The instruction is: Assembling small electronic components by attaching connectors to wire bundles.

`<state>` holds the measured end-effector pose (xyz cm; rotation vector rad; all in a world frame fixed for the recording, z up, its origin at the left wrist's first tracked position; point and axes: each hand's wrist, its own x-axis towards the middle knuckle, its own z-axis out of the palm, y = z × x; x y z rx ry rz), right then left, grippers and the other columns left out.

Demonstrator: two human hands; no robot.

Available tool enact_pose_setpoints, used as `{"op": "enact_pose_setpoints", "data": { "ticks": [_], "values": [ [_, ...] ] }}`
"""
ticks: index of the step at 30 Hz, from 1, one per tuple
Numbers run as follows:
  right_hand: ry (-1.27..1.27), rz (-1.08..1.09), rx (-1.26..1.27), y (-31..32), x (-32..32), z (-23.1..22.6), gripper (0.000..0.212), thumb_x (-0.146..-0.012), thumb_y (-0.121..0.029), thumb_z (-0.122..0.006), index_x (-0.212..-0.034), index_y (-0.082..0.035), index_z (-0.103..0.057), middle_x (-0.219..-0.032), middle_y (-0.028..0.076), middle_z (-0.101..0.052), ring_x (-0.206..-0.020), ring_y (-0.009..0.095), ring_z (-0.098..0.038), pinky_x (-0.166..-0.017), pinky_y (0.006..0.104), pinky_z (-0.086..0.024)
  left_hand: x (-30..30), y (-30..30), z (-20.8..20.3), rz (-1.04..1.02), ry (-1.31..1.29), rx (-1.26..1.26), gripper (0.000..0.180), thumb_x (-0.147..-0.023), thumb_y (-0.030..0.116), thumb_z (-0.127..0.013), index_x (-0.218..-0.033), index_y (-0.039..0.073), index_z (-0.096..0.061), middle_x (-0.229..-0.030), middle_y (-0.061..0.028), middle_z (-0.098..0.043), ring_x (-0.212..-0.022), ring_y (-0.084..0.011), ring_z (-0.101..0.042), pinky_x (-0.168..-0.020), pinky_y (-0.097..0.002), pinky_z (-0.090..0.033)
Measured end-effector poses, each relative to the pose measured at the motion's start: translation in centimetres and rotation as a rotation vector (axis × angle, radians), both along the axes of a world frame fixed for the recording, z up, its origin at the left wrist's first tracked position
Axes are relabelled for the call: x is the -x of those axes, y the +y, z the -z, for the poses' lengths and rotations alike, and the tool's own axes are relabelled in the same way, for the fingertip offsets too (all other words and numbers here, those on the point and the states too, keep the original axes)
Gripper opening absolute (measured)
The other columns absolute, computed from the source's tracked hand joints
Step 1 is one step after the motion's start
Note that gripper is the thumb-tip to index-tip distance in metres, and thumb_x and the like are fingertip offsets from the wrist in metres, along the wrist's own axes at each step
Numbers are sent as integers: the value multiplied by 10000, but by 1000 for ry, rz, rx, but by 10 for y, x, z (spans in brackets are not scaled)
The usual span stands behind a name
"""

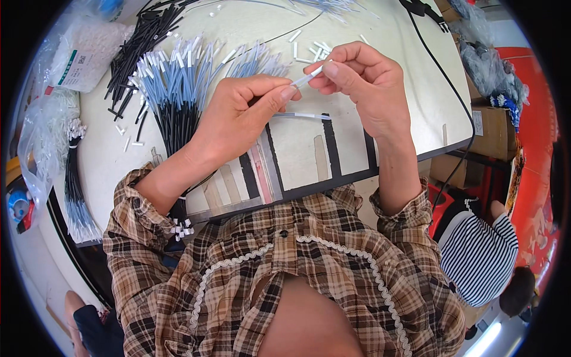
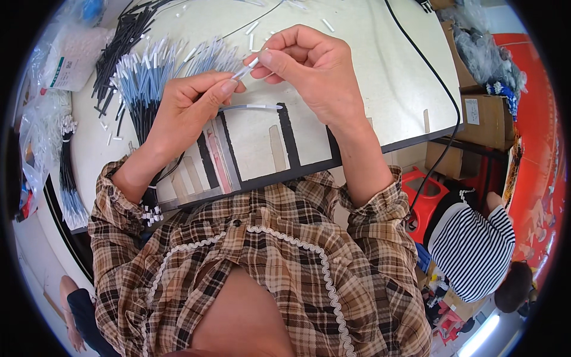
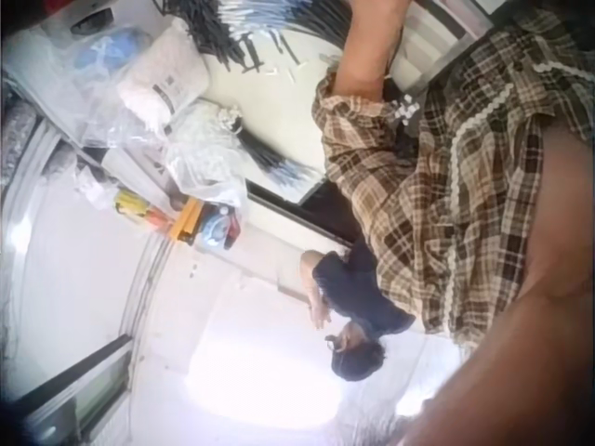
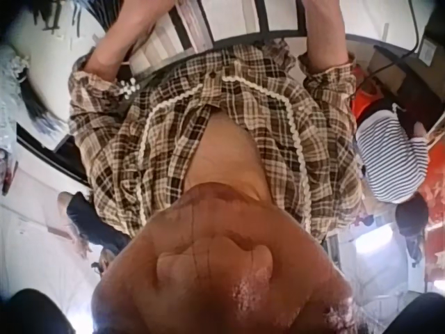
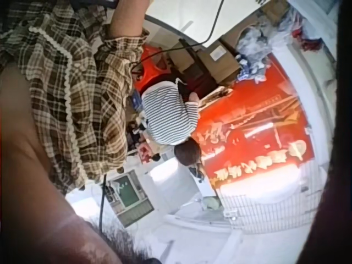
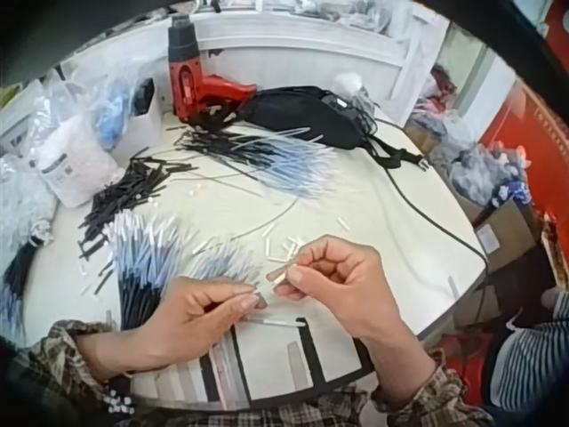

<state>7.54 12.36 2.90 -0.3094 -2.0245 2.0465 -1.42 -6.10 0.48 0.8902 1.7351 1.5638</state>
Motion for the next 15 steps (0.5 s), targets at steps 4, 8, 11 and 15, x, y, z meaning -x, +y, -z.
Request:
{"op": "enact_pose_setpoints", "data": {
  "ticks": [4,8,11,15],
  "values": [
    [-32,-44,-109,-1,-2,5,93,-874,-70,-631,-930,3,-620,-883,134,-688,-745,123,-644,-680,233,-520,-1,-1,1,2,1,22,253,-950,216,-565,-1000,1,-687,-697,29,-554,-604,-22,-424,-525,-176,-336],
    [-7,-43,-102,-1,-1,6,88,-862,-59,-643,-919,7,-633,-866,116,-685,-691,92,-577,-629,229,-492,2,-4,0,-7,-1,47,235,-937,193,-587,-1010,-7,-685,-700,23,-562,-593,-24,-440,-521,-176,-352],
    [-4,-7,-24,0,-4,7,86,-857,-51,-644,-916,11,-636,-868,115,-681,-685,92,-565,-616,232,-486,1,-6,-4,17,-26,65,216,-928,170,-598,-995,-16,-687,-701,10,-582,-581,-28,-476,-508,-180,-382],
    [-70,-54,75,2,-2,7,91,-850,-42,-648,-916,19,-633,-875,113,-672,-686,96,-568,-601,231,-486,-2,-8,-6,32,-65,42,174,-907,130,-618,-941,-24,-691,-698,-17,-599,-574,-45,-518,-504,-202,-399]
  ]
}}
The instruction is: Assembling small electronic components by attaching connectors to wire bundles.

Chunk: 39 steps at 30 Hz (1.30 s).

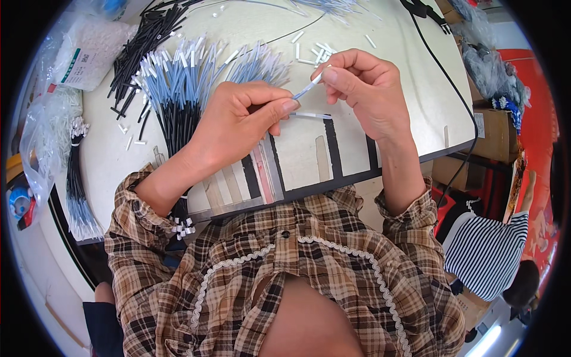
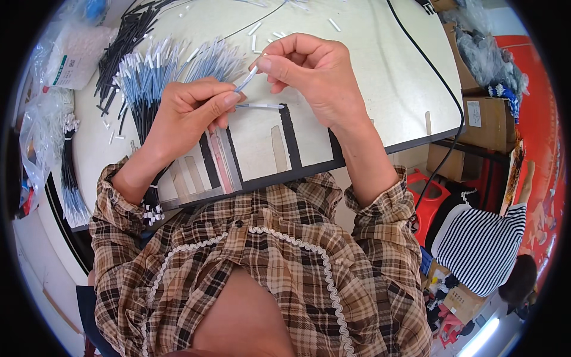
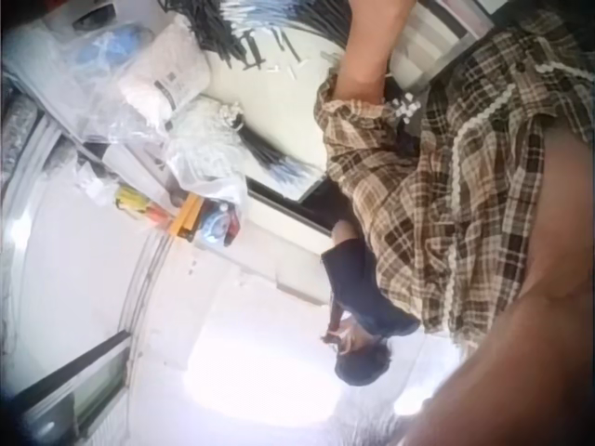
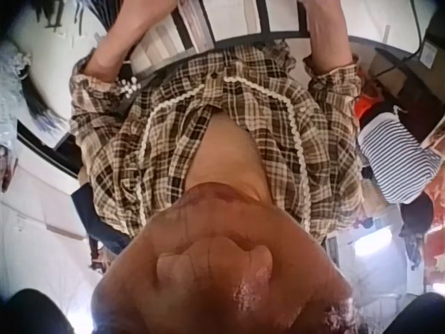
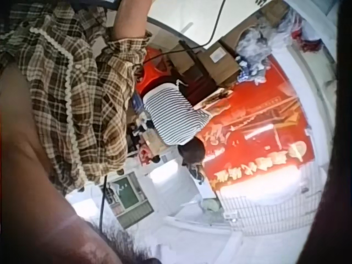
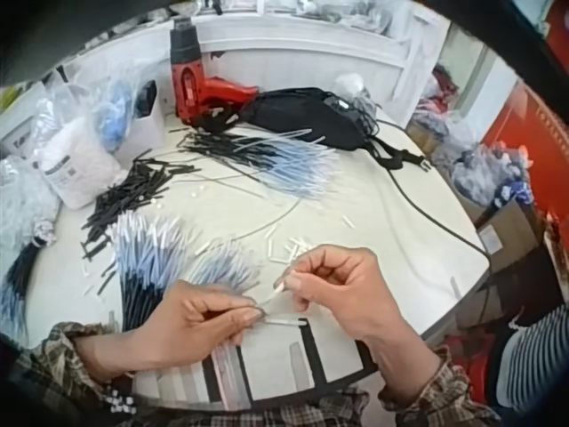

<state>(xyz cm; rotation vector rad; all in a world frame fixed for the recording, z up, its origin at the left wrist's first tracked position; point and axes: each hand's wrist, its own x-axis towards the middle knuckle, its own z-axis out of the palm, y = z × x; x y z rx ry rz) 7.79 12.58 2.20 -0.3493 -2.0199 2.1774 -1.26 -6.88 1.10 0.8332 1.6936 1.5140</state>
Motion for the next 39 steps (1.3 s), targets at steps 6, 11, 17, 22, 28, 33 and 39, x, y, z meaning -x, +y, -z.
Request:
{"op": "enact_pose_setpoints", "data": {
  "ticks": [6,11,17,22,28,33,39],
  "values": [
    [-32,-51,-27,-5,1,1,53,-837,-22,-651,-874,11,-633,-856,94,-660,-674,94,-568,-573,221,-481,0,0,1,-31,-41,-15,160,-898,117,-627,-932,-25,-692,-741,-44,-619,-577,-59,-544,-510,-206,-425],
    [-14,-55,-38,-11,2,8,96,-809,-84,-709,-826,-2,-661,-713,19,-638,-597,50,-565,-526,178,-447,-3,1,3,-49,-54,-33,164,-900,120,-625,-936,-26,-690,-736,-45,-619,-577,-58,-547,-500,-203,-430],
    [6,-74,-149,-14,1,10,82,-797,-84,-716,-804,-13,-674,-706,0,-638,-611,28,-548,-531,171,-433,-2,0,4,-32,-91,36,168,-901,132,-626,-908,-24,-688,-700,-28,-614,-559,-47,-540,-493,-194,-431],
    [-82,-155,-321,-13,-4,-2,60,-811,-17,-684,-867,3,-672,-842,30,-668,-692,55,-565,-607,191,-455,-3,-3,2,-35,-66,63,168,-885,133,-637,-904,-29,-677,-690,-59,-622,-557,-105,-562,-502,-240,-436],
    [-112,-330,-463,-4,-21,-11,66,-793,-22,-697,-854,-3,-680,-745,4,-636,-669,44,-527,-586,202,-412,1,-7,-18,144,561,73,103,-864,80,-624,-914,-9,-633,-728,-103,-577,-667,-214,-561,-596,-322,-423],
    [-158,-253,-690,12,-12,-25,101,-828,-98,-661,-873,-10,-678,-783,32,-619,-668,95,-532,-596,235,-419,10,-7,-9,-108,770,168,181,-808,99,-658,-947,-11,-621,-819,-161,-584,-697,-344,-579,-626,-397,-471],
    [-88,-63,-1210,3,9,1,129,-811,-132,-644,-845,-18,-594,-823,127,-581,-772,306,-604,-655,379,-467,9,-4,3,-116,818,276,140,-810,95,-641,-916,7,-616,-824,-157,-569,-735,-358,-602,-646,-420,-496]
  ]
}}
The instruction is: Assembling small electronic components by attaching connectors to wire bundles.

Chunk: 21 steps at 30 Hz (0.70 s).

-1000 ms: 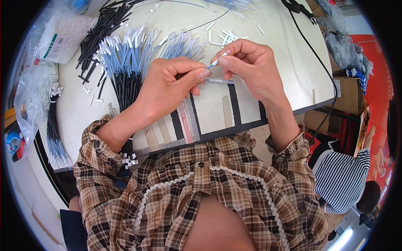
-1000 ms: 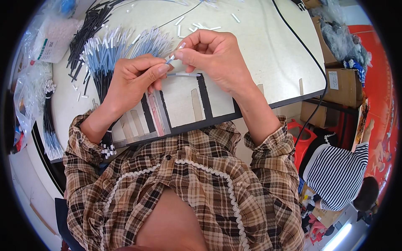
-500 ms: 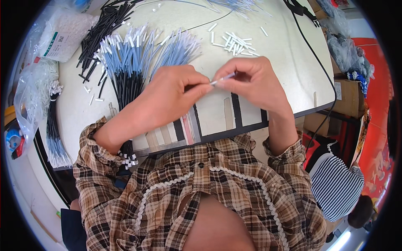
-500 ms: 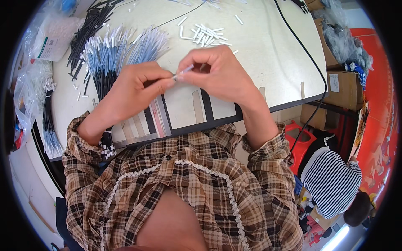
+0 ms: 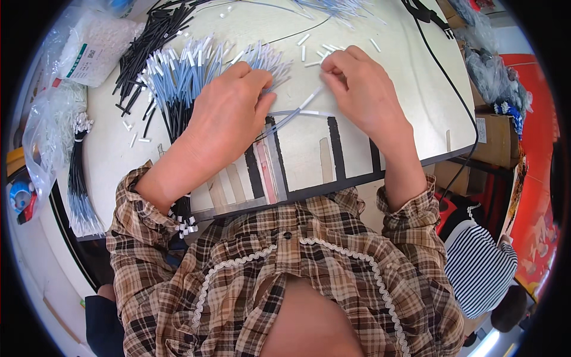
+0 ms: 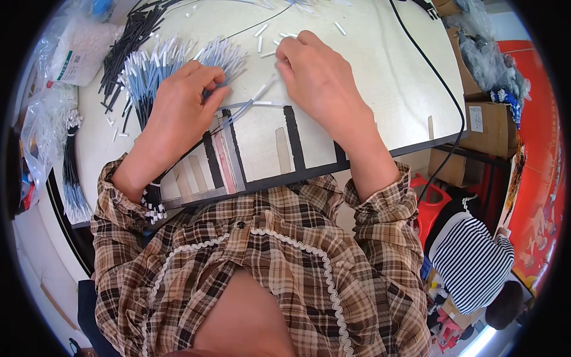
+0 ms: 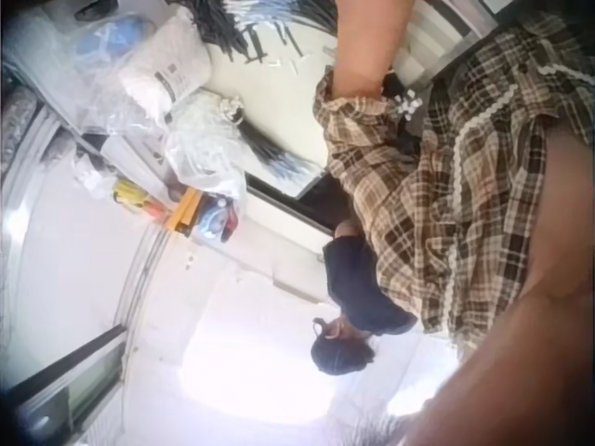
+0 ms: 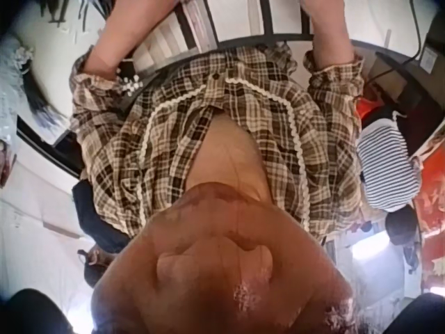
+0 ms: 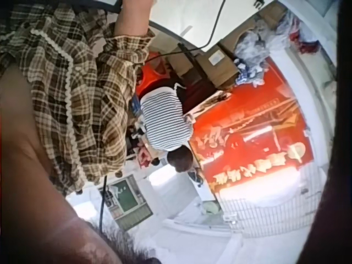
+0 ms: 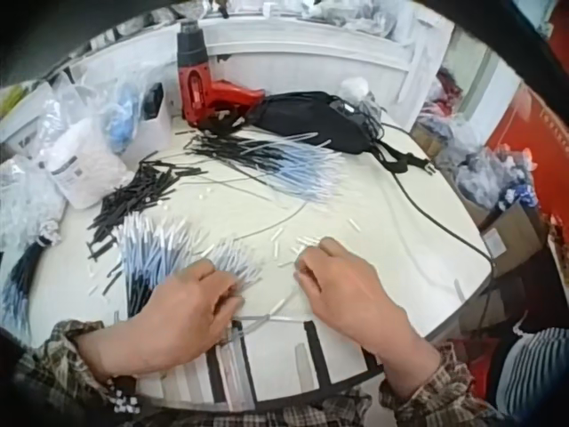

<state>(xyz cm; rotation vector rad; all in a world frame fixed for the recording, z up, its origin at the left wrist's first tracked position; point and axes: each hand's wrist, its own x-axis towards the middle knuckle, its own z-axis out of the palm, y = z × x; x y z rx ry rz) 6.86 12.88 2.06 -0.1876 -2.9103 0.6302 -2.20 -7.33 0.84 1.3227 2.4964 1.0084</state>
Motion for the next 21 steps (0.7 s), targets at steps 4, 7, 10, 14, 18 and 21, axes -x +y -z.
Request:
{"op": "enact_pose_setpoints", "data": {
  "ticks": [4,7,10,14,18,21],
  "values": [
    [66,57,6,2,3,4,119,-813,-121,-645,-878,-36,-592,-854,120,-588,-749,325,-597,-656,400,-474,-2,1,2,-9,51,23,121,-822,95,-623,-908,12,-611,-831,-156,-563,-736,-361,-605,-639,-425,-503],
    [82,89,-1,-2,6,5,120,-814,-120,-645,-871,-32,-585,-899,112,-589,-738,321,-599,-660,405,-485,-2,1,2,-7,79,46,104,-828,99,-613,-879,9,-599,-838,-158,-564,-735,-358,-606,-630,-423,-507],
    [135,1,-77,-8,7,6,128,-813,-118,-640,-863,-18,-578,-920,104,-584,-731,307,-603,-659,395,-496,-3,1,0,-21,111,137,94,-833,100,-599,-862,11,-589,-833,-159,-561,-730,-359,-604,-619,-420,-510],
    [148,-236,-363,-4,15,6,139,-798,-102,-627,-889,-11,-575,-880,87,-563,-732,281,-610,-638,367,-502,-1,0,-5,9,-28,29,87,-838,90,-575,-864,7,-577,-821,-160,-564,-721,-356,-593,-638,-417,-495],
    [131,-238,-488,-1,23,10,116,-812,-95,-616,-906,-44,-572,-875,70,-571,-736,265,-601,-616,350,-483,1,1,-3,37,-124,-184,100,-836,75,-563,-895,-5,-572,-826,-152,-575,-689,-338,-572,-627,-389,-467],
    [248,-164,-340,2,21,9,126,-803,-33,-588,-927,-15,-582,-771,87,-560,-651,226,-613,-591,324,-505,2,-1,0,48,-271,-206,114,-851,75,-554,-917,-17,-566,-817,-138,-586,-655,-281,-557,-611,-344,-448]
  ]
}}
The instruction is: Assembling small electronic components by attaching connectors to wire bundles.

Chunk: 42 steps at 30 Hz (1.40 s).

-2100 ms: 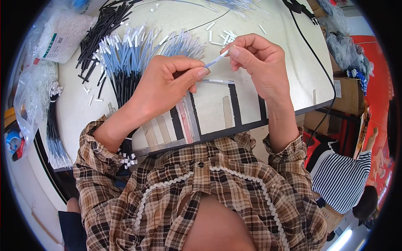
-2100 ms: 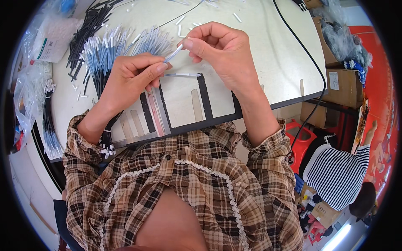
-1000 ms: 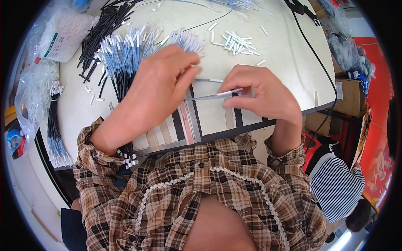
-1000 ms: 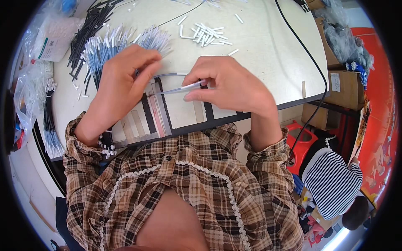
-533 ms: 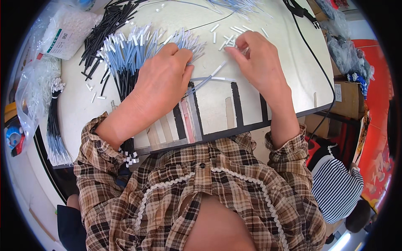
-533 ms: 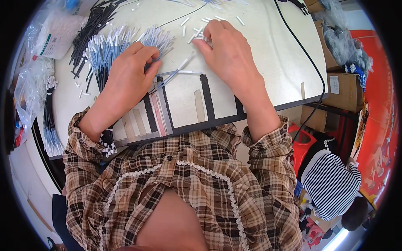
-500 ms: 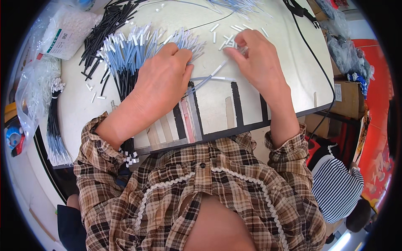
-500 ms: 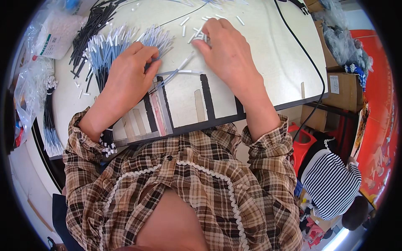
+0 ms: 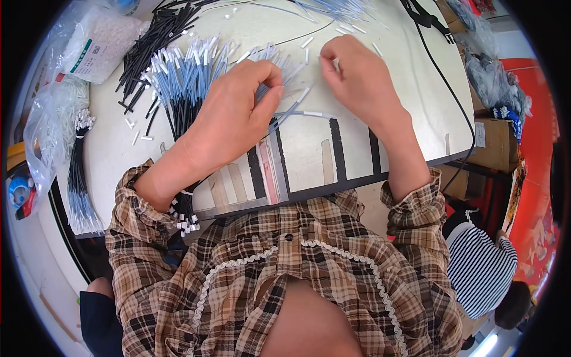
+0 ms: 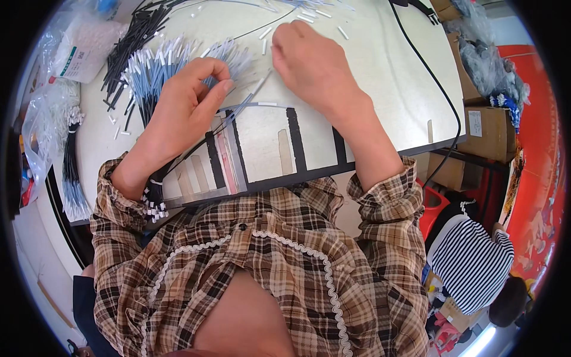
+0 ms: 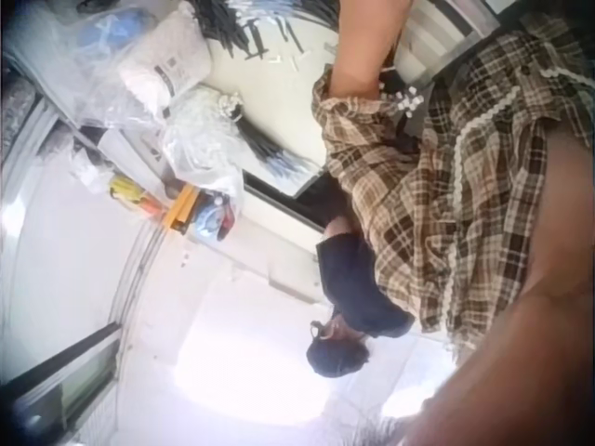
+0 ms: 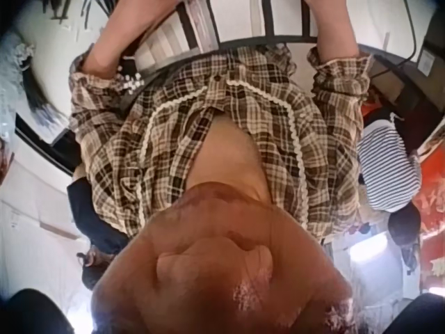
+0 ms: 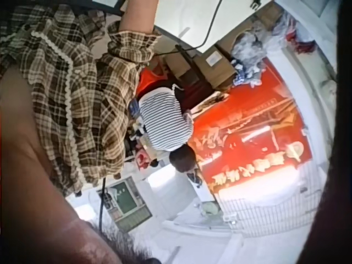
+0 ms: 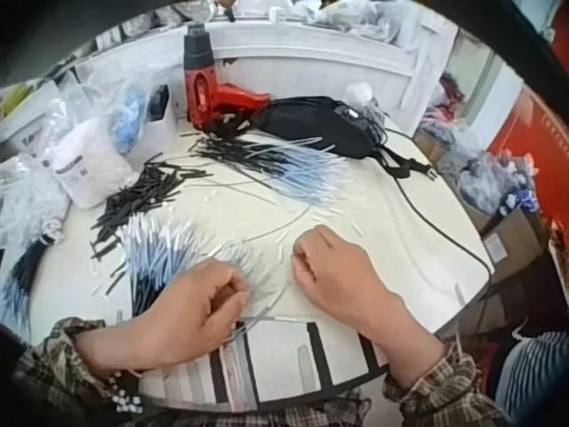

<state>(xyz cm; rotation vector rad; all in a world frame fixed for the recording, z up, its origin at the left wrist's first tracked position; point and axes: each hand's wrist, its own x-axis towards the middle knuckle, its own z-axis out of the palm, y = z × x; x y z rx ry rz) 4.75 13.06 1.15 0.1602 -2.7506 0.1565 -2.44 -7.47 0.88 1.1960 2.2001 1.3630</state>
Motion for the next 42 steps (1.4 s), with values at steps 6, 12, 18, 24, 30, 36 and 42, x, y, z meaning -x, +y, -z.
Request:
{"op": "enact_pose_setpoints", "data": {
  "ticks": [6,12,18,24,30,36,42],
  "values": [
    [-104,1,1076,-1,-2,-12,177,-871,-84,-622,-1028,-9,-656,-790,42,-664,-698,110,-647,-595,217,-488,-1,2,-9,-33,-377,32,206,-887,102,-563,-1038,-35,-597,-805,-119,-606,-646,-125,-526,-597,-276,-420],
    [-135,49,1282,-9,-3,-15,163,-863,-131,-657,-973,-19,-700,-817,42,-694,-719,90,-659,-603,196,-484,5,2,0,68,-234,-33,217,-944,131,-556,-1041,-44,-642,-909,-36,-656,-751,-67,-531,-674,-207,-419],
    [-203,-19,1237,-9,-5,-18,165,-869,-140,-651,-961,-17,-710,-817,53,-698,-695,88,-652,-587,196,-477,2,2,-6,27,-355,-21,215,-944,154,-562,-1045,-10,-658,-818,-22,-667,-564,-21,-475,-505,-169,-382],
    [-195,10,1328,-8,-6,-20,170,-872,-119,-650,-965,15,-697,-801,74,-690,-641,79,-587,-563,201,-448,0,2,-5,18,-391,-24,215,-941,165,-572,-1038,-2,-666,-791,-9,-669,-534,0,-440,-467,-172,-348],
    [-187,9,1262,-7,-5,-19,159,-869,-108,-650,-953,20,-696,-793,79,-690,-642,75,-590,-541,194,-438,0,3,-3,22,-324,-47,202,-928,145,-592,-1013,-22,-668,-770,-20,-660,-682,-29,-532,-585,-186,-415],
    [-376,-29,1240,-13,-7,-16,159,-861,-144,-662,-879,9,-703,-763,56,-686,-623,69,-627,-535,177,-449,-2,3,-10,36,-333,-46,196,-924,132,-597,-1002,-33,-666,-762,-29,-659,-718,-46,-557,-643,-187,-440],
    [-117,22,1222,-7,-8,-19,158,-869,-145,-652,-895,5,-695,-790,60,-696,-636,72,-639,-533,177,-445,0,4,-5,15,-373,-88,190,-920,129,-598,-996,-31,-669,-762,-33,-660,-721,-50,-564,-647,-192,-444]
  ]
}}
